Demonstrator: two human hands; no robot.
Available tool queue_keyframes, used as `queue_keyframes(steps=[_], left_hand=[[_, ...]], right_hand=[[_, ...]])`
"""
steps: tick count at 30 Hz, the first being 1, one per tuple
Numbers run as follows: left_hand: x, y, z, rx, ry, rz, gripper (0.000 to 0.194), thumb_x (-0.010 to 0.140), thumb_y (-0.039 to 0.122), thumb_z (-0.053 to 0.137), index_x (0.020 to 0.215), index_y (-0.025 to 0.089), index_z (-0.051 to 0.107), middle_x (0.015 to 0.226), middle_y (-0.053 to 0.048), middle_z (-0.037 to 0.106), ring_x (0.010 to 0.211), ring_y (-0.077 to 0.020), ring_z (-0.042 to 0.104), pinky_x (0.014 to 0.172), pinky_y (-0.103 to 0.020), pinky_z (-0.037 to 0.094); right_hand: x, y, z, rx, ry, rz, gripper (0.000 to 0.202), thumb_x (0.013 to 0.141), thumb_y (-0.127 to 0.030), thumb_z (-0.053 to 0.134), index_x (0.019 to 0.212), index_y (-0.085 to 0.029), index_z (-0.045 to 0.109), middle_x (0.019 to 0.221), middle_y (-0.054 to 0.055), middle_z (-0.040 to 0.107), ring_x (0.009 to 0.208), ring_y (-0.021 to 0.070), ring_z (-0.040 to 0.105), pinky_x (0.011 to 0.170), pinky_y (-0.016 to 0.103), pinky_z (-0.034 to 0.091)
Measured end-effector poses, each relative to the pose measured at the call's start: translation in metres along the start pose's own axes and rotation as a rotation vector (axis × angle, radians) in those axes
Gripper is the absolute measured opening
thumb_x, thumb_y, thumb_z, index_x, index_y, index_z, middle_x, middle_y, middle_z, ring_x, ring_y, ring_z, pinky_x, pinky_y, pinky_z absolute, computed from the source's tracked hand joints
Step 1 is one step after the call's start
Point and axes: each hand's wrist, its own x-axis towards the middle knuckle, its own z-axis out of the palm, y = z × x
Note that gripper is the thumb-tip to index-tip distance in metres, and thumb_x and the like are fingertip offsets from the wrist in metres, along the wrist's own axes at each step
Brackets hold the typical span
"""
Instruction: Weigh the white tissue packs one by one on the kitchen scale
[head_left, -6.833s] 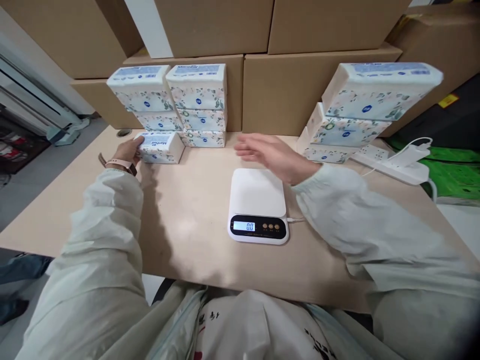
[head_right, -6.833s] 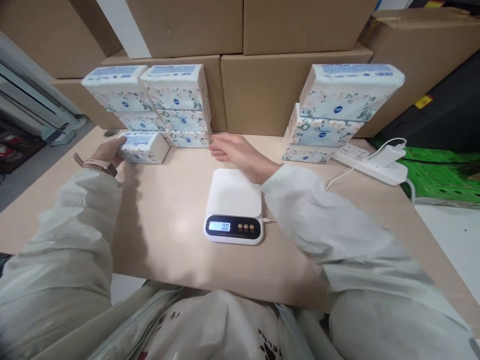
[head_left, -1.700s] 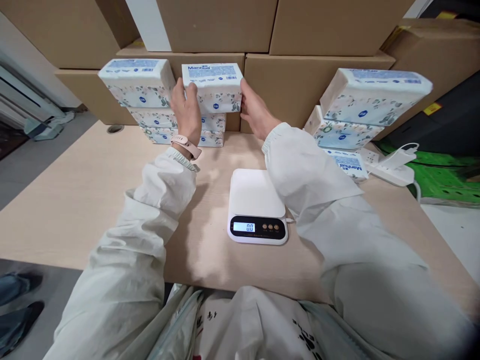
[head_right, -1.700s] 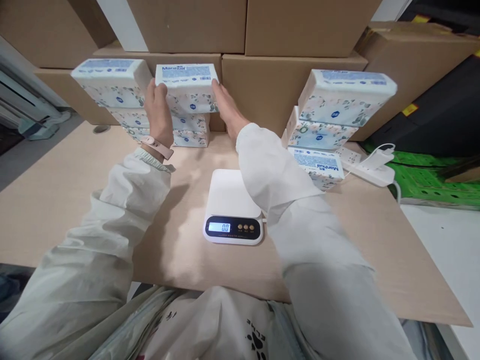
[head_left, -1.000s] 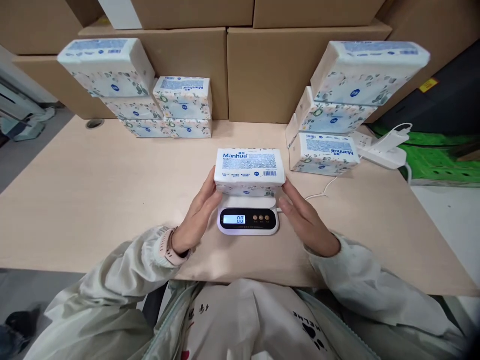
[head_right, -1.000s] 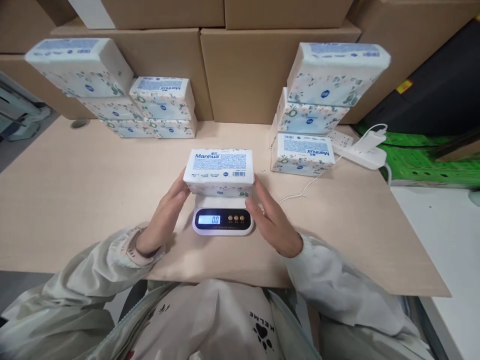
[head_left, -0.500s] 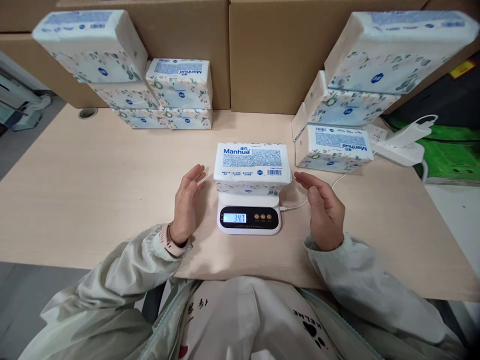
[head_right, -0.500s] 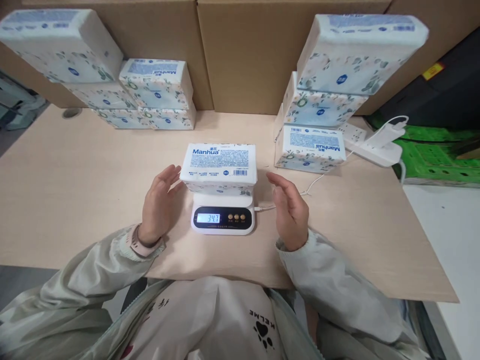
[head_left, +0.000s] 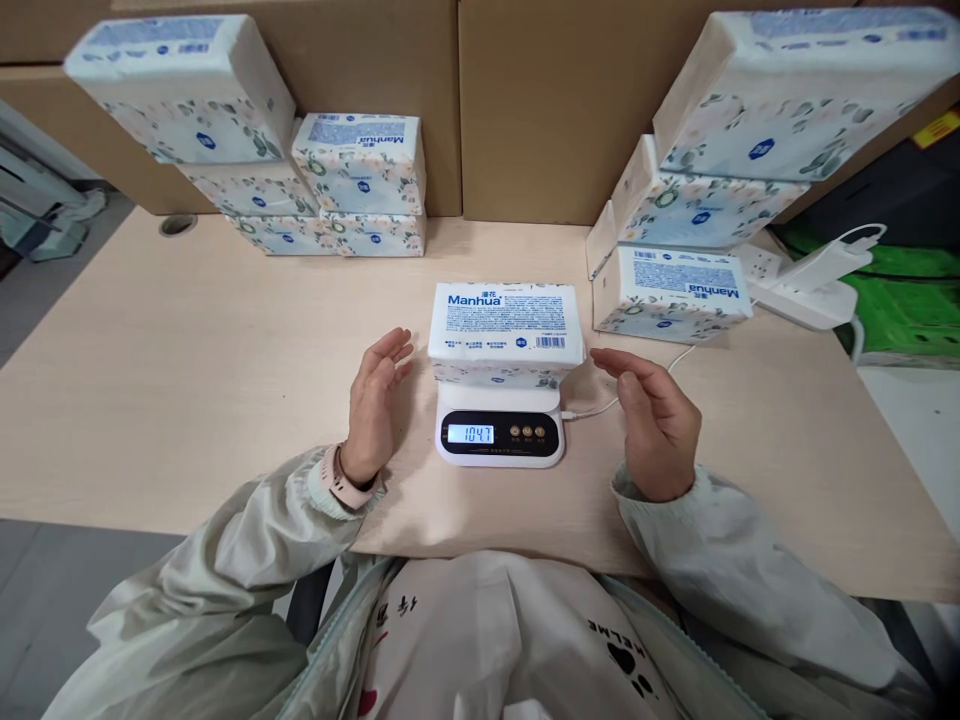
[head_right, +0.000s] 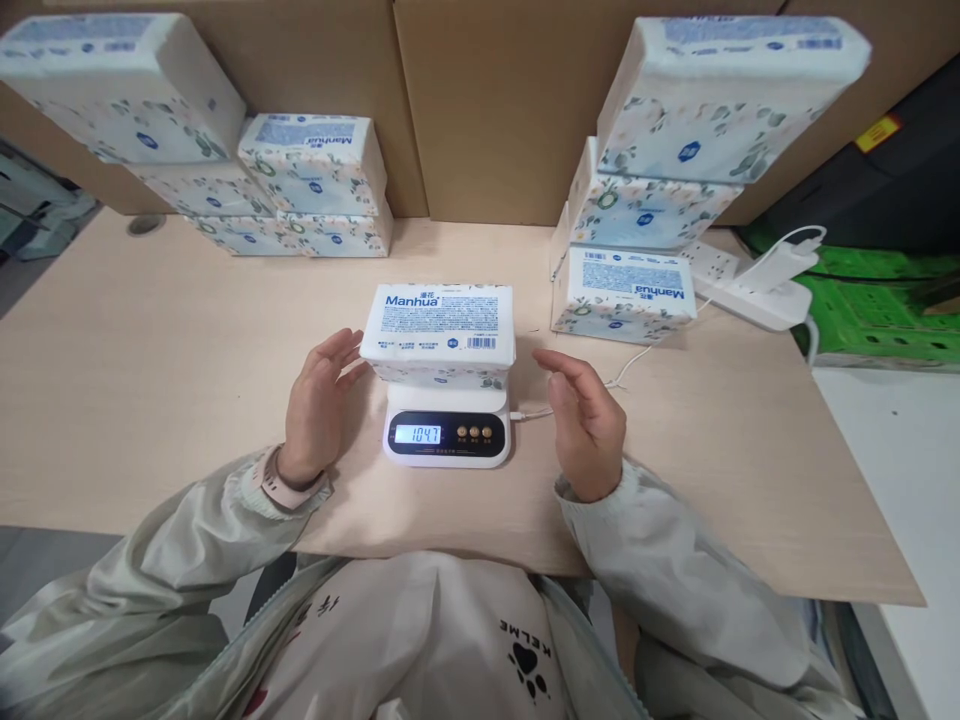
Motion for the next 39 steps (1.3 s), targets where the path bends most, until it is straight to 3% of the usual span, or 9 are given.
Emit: queue_keyframes(steps=[23,31,34,37,39], left_hand=[[0.004,-0.001,0.0,-0.022,0.022,0.003,0.054,0.098,0.063,0.067,0.135,0.023,0.067,0.15,-0.014,0.068,0.136,-0.0315,0.067,0.123,-0.056,0.051],[0.007,0.009,-0.004,0.006,0.059,0.143,0.054,0.099,0.062,0.067,0.131,0.02,0.076,0.142,-0.015,0.074,0.137,-0.0334,0.069,0.126,-0.059,0.048],[0.015,0.016,-0.006,0.095,-0.034,0.13,0.051,0.099,0.063,0.069,0.127,0.022,0.081,0.146,-0.013,0.073,0.146,-0.0356,0.064,0.134,-0.061,0.041],[0.02,0.039,0.004,0.175,-0.28,0.124,0.051,0.101,0.065,0.066,0.123,0.023,0.084,0.148,-0.009,0.072,0.155,-0.0375,0.055,0.14,-0.062,0.03],[0.022,0.062,0.021,0.16,-0.444,0.152,0.047,0.103,0.062,0.066,0.125,0.024,0.083,0.15,-0.006,0.071,0.158,-0.0368,0.052,0.142,-0.061,0.029]], right_hand=[[0.0,-0.004,0.001,-0.035,-0.035,-0.006,0.029,0.105,-0.048,0.067,0.119,-0.028,0.081,0.12,0.007,0.084,0.116,0.0272,0.078,0.108,0.05,0.061],[0.007,0.0,0.0,-0.044,-0.051,-0.007,0.032,0.104,-0.052,0.068,0.124,-0.029,0.08,0.128,0.008,0.082,0.124,0.0297,0.076,0.117,0.058,0.058],[0.015,0.002,0.01,0.039,-0.169,0.017,0.05,0.101,-0.058,0.07,0.145,-0.032,0.069,0.153,0.007,0.07,0.144,0.0307,0.066,0.129,0.062,0.049],[0.018,-0.003,0.024,0.158,-0.417,0.047,0.073,0.101,-0.064,0.067,0.165,-0.037,0.046,0.175,0.003,0.05,0.161,0.0289,0.05,0.137,0.059,0.041],[0.019,-0.008,0.028,0.169,-0.417,0.002,0.076,0.102,-0.064,0.065,0.168,-0.036,0.04,0.175,0.005,0.049,0.161,0.0291,0.05,0.137,0.059,0.041]])
